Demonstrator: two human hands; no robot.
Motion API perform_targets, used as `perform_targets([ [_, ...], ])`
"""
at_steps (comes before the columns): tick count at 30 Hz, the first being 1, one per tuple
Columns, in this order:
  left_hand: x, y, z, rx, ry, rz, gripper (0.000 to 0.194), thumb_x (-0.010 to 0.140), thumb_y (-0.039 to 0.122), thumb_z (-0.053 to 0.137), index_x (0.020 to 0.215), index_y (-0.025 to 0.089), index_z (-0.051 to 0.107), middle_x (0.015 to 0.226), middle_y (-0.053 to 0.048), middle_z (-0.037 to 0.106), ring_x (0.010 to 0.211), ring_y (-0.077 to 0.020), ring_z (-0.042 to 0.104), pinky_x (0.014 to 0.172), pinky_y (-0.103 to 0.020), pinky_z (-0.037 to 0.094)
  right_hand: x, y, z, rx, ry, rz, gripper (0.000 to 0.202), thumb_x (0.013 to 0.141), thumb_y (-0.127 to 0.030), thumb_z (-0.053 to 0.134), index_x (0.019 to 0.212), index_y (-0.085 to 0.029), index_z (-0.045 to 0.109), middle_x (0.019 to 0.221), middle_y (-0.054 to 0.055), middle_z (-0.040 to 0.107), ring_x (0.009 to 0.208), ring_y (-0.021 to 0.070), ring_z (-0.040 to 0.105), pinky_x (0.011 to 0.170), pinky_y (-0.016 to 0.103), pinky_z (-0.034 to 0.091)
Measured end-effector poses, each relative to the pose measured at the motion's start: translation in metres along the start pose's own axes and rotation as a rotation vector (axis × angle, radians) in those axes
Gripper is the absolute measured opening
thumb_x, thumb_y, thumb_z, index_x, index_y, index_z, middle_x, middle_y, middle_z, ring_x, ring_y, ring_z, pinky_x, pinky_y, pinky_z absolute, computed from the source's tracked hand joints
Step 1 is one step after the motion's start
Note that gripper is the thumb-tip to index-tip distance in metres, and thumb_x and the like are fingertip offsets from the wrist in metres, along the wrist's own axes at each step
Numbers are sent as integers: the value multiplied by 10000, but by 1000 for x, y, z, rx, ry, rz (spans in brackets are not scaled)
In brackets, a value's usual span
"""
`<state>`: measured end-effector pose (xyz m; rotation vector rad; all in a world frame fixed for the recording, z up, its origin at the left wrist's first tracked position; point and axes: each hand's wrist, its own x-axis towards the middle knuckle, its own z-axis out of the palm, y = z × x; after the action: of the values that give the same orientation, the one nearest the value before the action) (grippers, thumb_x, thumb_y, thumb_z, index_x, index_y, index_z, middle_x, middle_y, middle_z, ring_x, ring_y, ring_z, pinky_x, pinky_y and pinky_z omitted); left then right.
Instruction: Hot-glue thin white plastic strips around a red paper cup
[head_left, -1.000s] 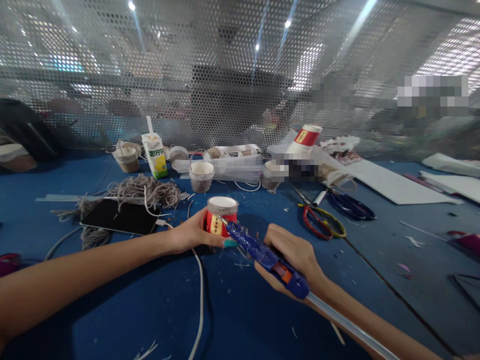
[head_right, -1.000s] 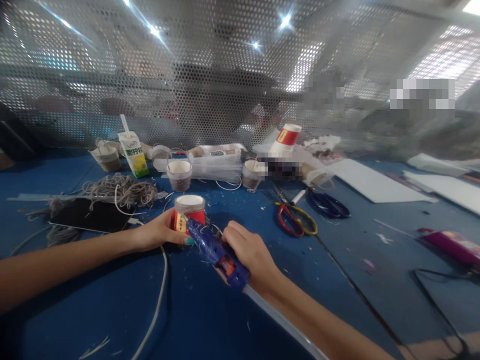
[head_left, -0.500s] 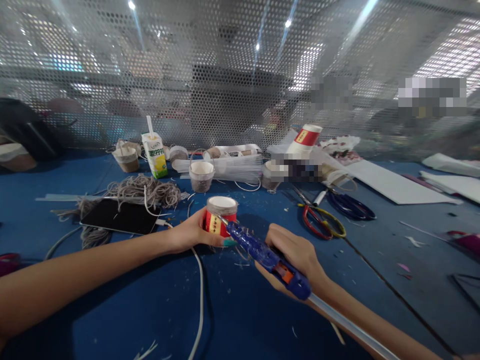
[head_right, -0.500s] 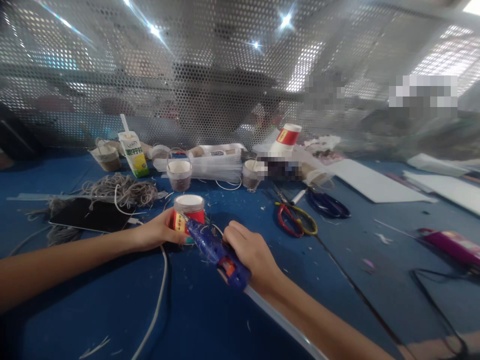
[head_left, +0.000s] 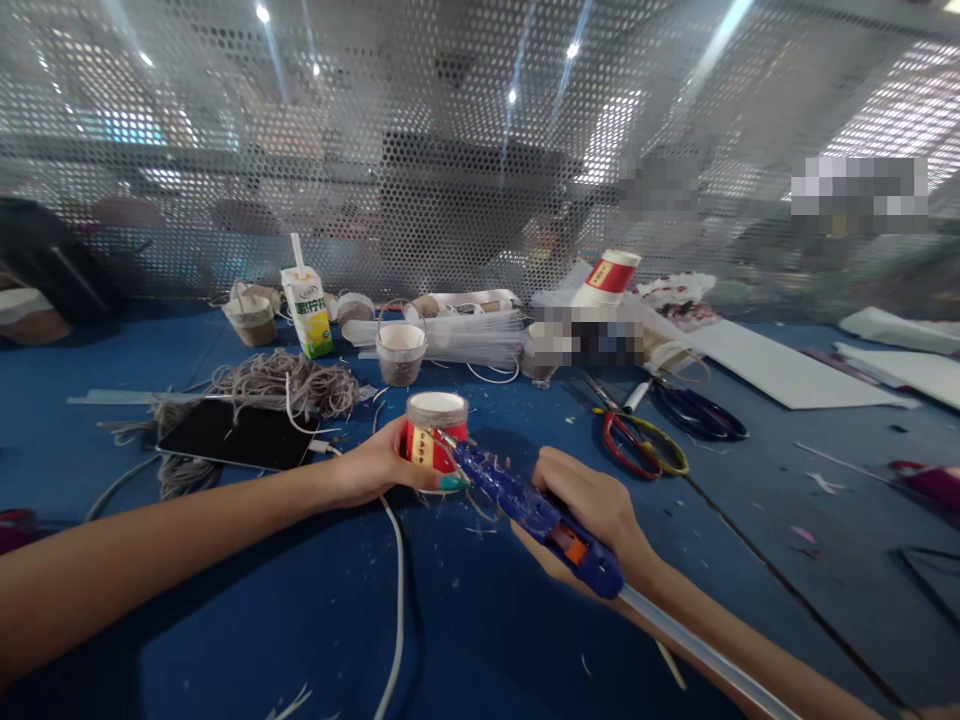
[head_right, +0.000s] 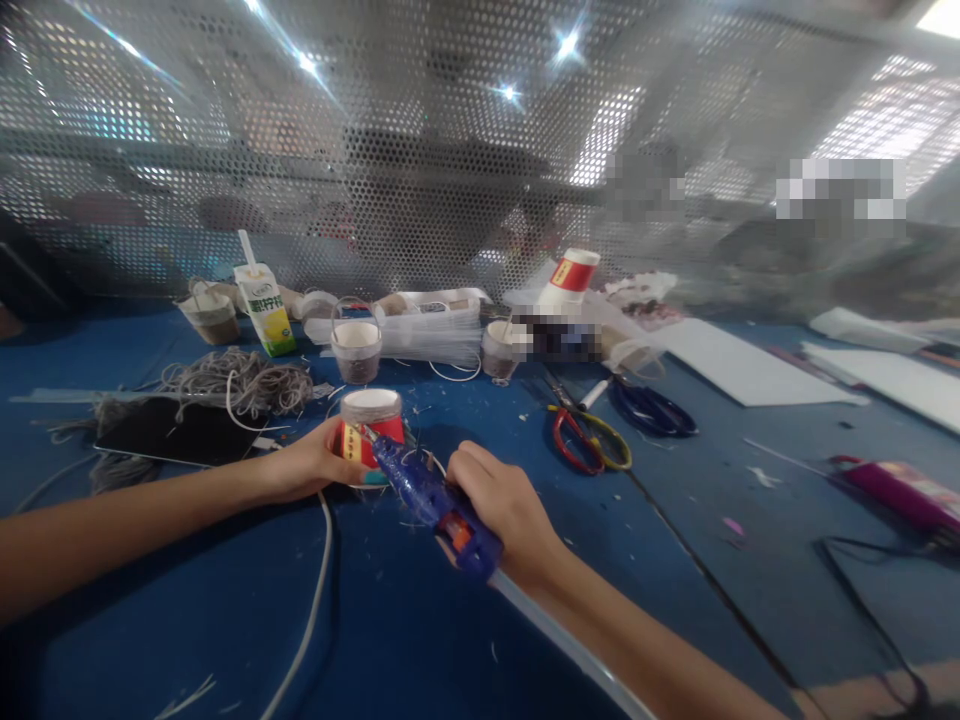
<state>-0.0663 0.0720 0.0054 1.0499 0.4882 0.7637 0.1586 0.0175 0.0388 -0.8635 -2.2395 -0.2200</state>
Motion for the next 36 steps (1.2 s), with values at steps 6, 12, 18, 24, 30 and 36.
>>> perform_targets([
  [6,0,-1,-2,-37,4,2,522,520,87,821,996,124,611,853,-54,687,761,-153,644,739,-287,496,-1,2,-1,-26,10,-20,248,675,-165,526,676,-235,287,589,-72,313,439,64,250,418,209,206],
  [12,0,0,-4,-43,7,-10,494,519,85,818,967,121,612,819,-49,688,737,-146,645,723,-276,493,0,2,-1,-23,30,-6,252,668,-179,523,684,-236,278,593,-64,304,447,71,253,409,216,204],
  [18,-1,0,-7,-51,-9,-23,537,531,75,806,1024,123,600,842,-57,691,769,-166,651,762,-306,484,2,1,-2,5,25,19,266,676,-168,529,672,-236,273,581,-66,312,440,69,279,407,211,218],
  [24,-1,1,-6,-69,-22,-22,526,545,90,804,1026,141,597,864,-57,695,800,-182,655,803,-332,471,2,1,-3,-32,28,42,254,687,-172,526,651,-234,283,560,-73,304,430,65,265,401,208,204],
  [30,-1,2,-5,-84,-39,-5,452,548,88,796,955,145,606,812,-42,694,756,-162,645,793,-317,464,4,0,-3,-37,46,35,263,699,-178,535,653,-234,282,564,-71,308,429,65,279,393,204,221],
  [36,-1,0,-7,-98,-33,-13,469,534,66,784,964,146,613,827,-42,696,767,-172,651,808,-332,465,3,0,-4,-45,36,80,244,685,-187,520,636,-232,285,558,-68,310,436,68,267,397,206,212],
])
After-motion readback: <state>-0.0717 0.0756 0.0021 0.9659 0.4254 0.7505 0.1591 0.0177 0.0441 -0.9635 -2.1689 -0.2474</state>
